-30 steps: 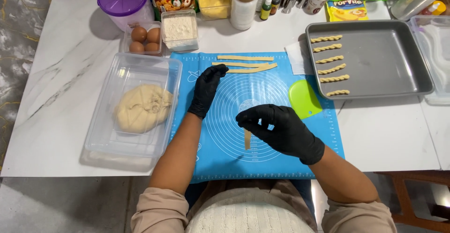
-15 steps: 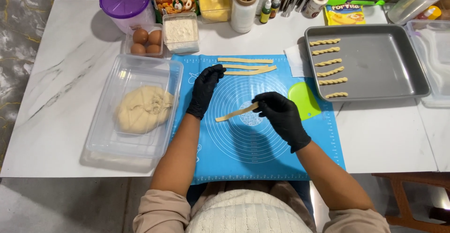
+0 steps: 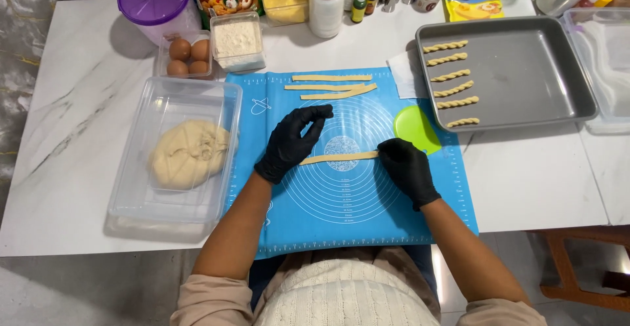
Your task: Rolling thin strips of dough around a skewer to create spiral-shaped pastry sticks and arranging them on a baking tray.
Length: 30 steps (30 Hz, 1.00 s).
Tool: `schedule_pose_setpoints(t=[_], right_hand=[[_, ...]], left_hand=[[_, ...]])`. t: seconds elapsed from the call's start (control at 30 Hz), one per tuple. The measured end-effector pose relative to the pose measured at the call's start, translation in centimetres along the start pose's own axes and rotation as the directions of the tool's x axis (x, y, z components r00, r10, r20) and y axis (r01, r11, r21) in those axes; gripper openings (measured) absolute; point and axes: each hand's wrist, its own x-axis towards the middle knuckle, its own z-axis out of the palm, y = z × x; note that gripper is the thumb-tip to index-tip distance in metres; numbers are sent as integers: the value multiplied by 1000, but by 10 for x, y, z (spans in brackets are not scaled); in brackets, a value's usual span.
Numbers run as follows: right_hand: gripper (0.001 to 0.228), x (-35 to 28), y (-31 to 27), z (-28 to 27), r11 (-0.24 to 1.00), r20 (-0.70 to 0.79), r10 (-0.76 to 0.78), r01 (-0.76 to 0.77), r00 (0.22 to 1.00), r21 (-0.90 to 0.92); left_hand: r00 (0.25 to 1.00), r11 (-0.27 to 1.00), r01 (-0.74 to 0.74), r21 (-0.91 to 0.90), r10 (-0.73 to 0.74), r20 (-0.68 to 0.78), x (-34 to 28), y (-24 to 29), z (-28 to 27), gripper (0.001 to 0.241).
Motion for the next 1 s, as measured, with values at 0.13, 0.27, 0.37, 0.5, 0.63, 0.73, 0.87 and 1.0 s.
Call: schedule_pose_setpoints(t=[0.13,0.27,0.37,0.5,0.63,0.73,0.87,1.0], right_hand=[[20,-1,4,-3,996,6,-6,6,1000,-91],[18,-2,7,-3,977,18,-85,87,996,-197],[20,-2,6,-5,980,42,-52,59,998,-192],[22,-4,1,-6,981,28,-97,100,995,-165],[22,-1,11,-4,991,28,-91,94,995,-99],[20,0,13,-6,990,44,-95,99,994,-99],[20,0,13,-8,992,39,-95,98,995,-82],[20,-5,4,-17,994,24,-100,101,995,-39]], left_hand=[[989,971,-128,199,112,92,-22,11,-8,24],[954,804,-272,528,155,257,-47,-3,-15,30],[938,700,-288,654,68,340,-63,-22,-18,28],[938,637,-258,726,-13,345,-72,-45,-15,18],[938,675,-201,710,-76,338,-67,-41,-12,12],[948,706,-163,689,-83,309,-65,-34,-11,7],[931,750,-119,650,-143,335,-62,-31,-13,3],[926,813,14,582,-231,299,-47,-13,-21,10]])
